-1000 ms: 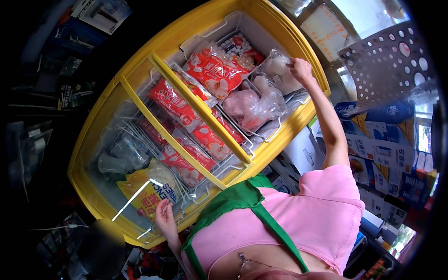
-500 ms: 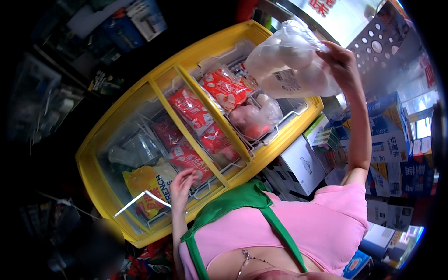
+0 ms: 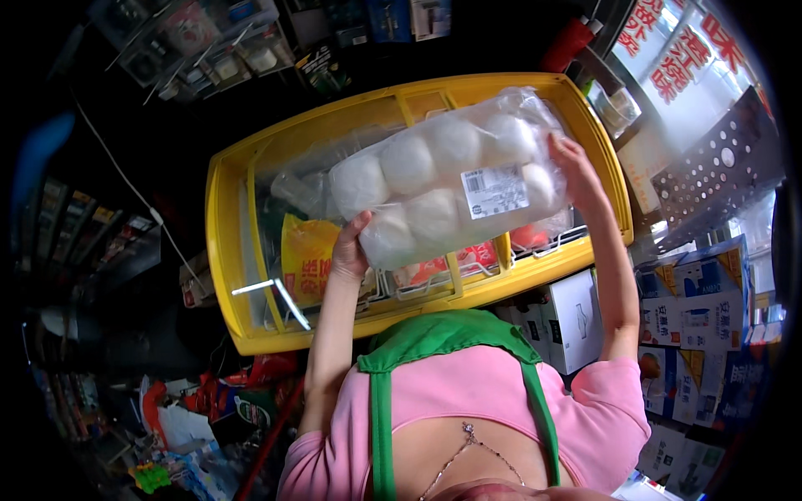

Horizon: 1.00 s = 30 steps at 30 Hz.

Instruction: The person reaches into a freezer, selects a bag of frozen buns, and then puts them into another plastic bag at the counter.

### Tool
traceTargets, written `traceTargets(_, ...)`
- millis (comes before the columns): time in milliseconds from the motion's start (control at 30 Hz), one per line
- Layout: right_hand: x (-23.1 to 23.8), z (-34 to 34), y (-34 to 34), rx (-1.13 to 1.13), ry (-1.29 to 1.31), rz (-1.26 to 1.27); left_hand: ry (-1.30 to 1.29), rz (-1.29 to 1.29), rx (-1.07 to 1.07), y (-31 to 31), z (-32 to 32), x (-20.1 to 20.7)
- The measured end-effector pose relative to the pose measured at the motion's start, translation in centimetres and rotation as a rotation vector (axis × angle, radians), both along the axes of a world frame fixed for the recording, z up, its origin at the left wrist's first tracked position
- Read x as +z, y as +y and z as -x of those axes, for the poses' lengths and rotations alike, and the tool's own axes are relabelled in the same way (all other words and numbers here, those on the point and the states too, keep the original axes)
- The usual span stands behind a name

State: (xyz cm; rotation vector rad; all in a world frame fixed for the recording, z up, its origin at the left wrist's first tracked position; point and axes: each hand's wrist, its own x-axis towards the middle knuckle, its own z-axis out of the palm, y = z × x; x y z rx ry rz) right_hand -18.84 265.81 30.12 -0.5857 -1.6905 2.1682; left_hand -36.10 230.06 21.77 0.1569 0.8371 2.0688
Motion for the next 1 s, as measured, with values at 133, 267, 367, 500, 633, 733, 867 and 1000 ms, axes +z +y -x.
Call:
traceTargets(133,-5.7,1.5,-4.9,0.19,-0.065,0.231,-0.006,0.082,0.092,-4.7,-0.7,0.6)
traceTargets(267,-10.7,4.1,-7.3,0.268,-0.077,0.333,-0.096,0.087,0.053,-8.3,1.0,-2.2)
traceTargets(367,-11.0,6.2,-10.2,0.27,-0.05,0.364,-0.068,0.144,0.12,-10.1,2.0,-3.9)
traceTargets(500,-13.4,7.6,-9.9,0.245,-0.217,0.087,-0.142,0.235,0.154,-10.4,3.4,-6.0)
traceTargets(633,-13.1,8.5,-11.6,0.137,-0.228,-0.123,-0.224,0.354,0.176,-10.1,4.4,-8.4)
traceTargets(733,-12.2,8.4,-12.9,0.057,-0.144,-0.234,-0.215,0.34,0.151,-9.8,4.3,-8.4)
traceTargets(867,-11.5,8.2,-12.2,-0.259,-0.307,-1.374,-0.209,0.36,0.174,-10.4,4.5,-9.4)
traceTargets(1000,-14.2,6.4,-8.4,-0.536,-0.224,-1.31,-0.242,0.354,0.179,-10.5,4.6,-9.9)
